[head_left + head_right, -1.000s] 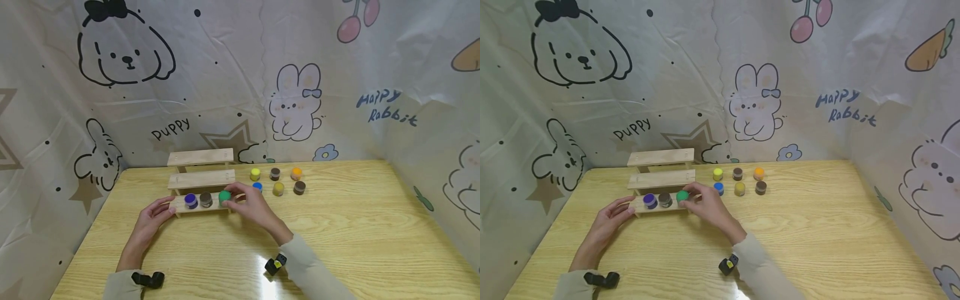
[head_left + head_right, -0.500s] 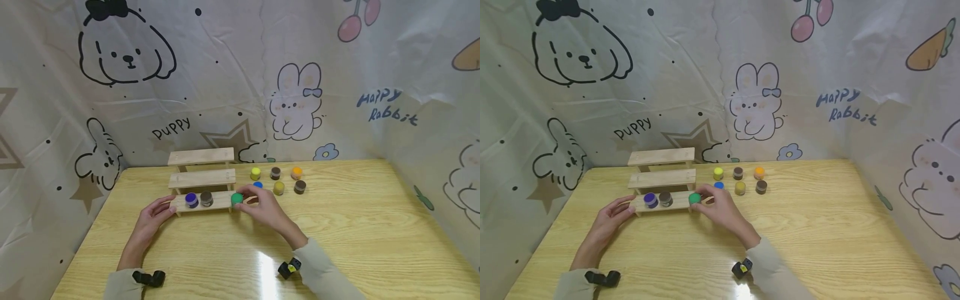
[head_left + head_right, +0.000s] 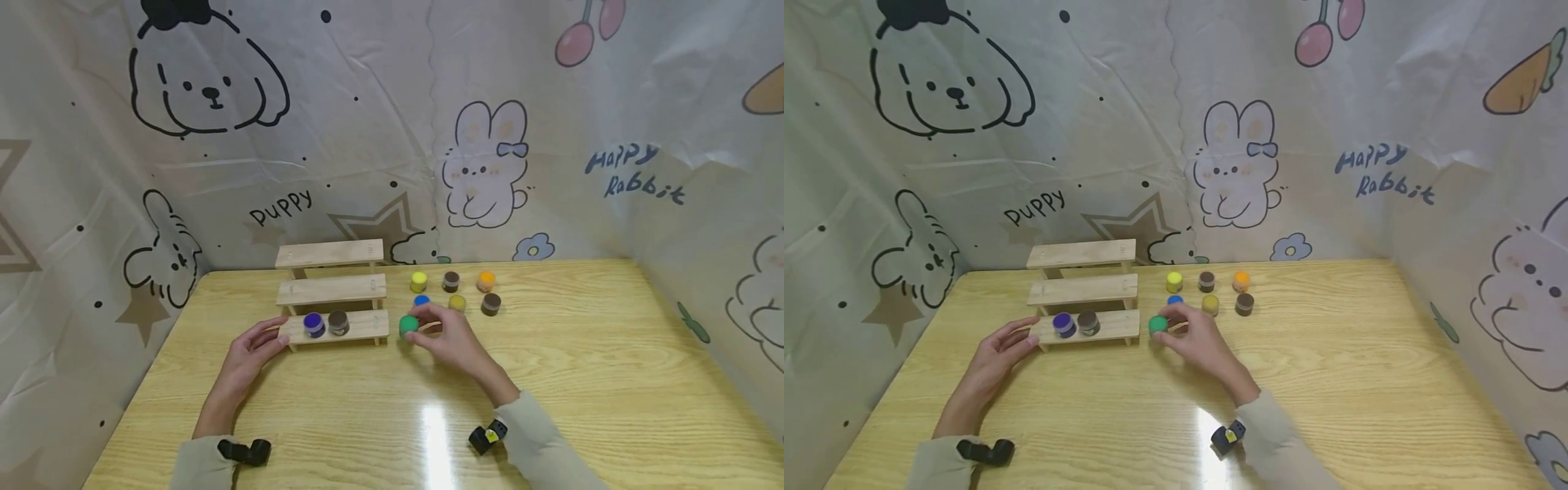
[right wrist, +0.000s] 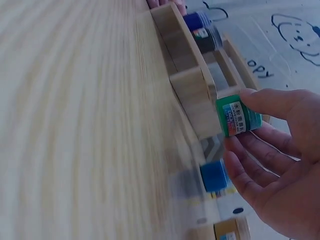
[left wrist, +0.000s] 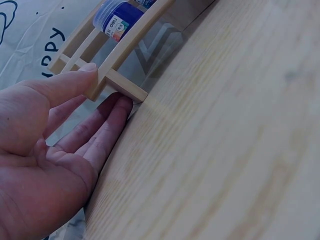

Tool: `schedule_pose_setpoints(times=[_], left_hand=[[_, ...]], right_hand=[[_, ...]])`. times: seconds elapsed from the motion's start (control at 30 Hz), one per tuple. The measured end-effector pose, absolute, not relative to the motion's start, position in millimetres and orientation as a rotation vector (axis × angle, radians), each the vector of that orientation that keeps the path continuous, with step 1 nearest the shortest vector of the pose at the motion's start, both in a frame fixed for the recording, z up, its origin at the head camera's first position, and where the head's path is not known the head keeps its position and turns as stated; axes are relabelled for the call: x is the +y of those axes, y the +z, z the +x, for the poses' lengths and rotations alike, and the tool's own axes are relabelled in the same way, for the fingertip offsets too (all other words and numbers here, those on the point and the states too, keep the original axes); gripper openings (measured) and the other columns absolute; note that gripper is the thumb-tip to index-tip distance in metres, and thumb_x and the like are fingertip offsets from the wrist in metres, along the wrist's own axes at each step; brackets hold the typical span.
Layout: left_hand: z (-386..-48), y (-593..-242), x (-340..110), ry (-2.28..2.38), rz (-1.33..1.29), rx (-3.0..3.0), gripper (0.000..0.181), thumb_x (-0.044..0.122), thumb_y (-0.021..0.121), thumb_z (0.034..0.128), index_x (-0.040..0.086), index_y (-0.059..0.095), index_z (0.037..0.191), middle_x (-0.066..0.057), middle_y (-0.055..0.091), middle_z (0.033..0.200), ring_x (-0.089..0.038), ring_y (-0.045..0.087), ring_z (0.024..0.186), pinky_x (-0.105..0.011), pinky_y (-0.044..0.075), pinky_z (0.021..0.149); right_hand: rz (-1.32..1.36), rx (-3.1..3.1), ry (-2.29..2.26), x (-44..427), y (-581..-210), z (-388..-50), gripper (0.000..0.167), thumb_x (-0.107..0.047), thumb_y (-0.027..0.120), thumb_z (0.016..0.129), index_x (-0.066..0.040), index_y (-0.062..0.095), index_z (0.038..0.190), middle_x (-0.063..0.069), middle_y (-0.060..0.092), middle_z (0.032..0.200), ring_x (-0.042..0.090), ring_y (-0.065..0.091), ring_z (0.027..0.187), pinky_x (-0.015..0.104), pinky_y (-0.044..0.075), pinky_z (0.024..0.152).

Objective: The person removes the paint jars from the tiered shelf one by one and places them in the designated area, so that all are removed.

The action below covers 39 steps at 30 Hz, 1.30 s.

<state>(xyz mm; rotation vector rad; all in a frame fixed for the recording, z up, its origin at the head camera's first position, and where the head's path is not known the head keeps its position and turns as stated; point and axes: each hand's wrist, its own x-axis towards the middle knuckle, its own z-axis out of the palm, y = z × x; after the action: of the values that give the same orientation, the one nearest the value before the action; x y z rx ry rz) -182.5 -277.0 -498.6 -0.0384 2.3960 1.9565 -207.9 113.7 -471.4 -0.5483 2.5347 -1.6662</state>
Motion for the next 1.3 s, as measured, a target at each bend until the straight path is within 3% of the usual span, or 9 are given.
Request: schedule_pose_setpoints(times=[0.47,1.3], left_hand=[[-185.2,-497.7,-275.9,1.959,-0.039,2.378,0.053,0.024,0.070,0.1003,0.002,0.054,0.146,-0.022,0.060,0.137,-0.004,0.064,0.109,-0.019,0.053,0.090],[-182.4,-497.1,-276.7,1.946,-0.057,2.398,0.054,0.025,0.070,0.1004,0.003,0.054,0.147,-0.020,0.060,0.136,-0.003,0.062,0.110,-0.019,0.052,0.090]], right_hand=[[-0.425,2.541,-1.611,133.8,-485.9,-215.4,0.031,-0.010,0.082,0.089,-0.005,0.069,0.117,0.005,0.070,0.111,0.021,0.067,0.102,0.031,0.058,0.088],[-0.479,2.541,-1.551,139.2,-489.7,-220.3,0.031,-0.009,0.081,0.089,-0.002,0.069,0.117,0.008,0.069,0.109,0.023,0.067,0.100,0.032,0.058,0.086]])
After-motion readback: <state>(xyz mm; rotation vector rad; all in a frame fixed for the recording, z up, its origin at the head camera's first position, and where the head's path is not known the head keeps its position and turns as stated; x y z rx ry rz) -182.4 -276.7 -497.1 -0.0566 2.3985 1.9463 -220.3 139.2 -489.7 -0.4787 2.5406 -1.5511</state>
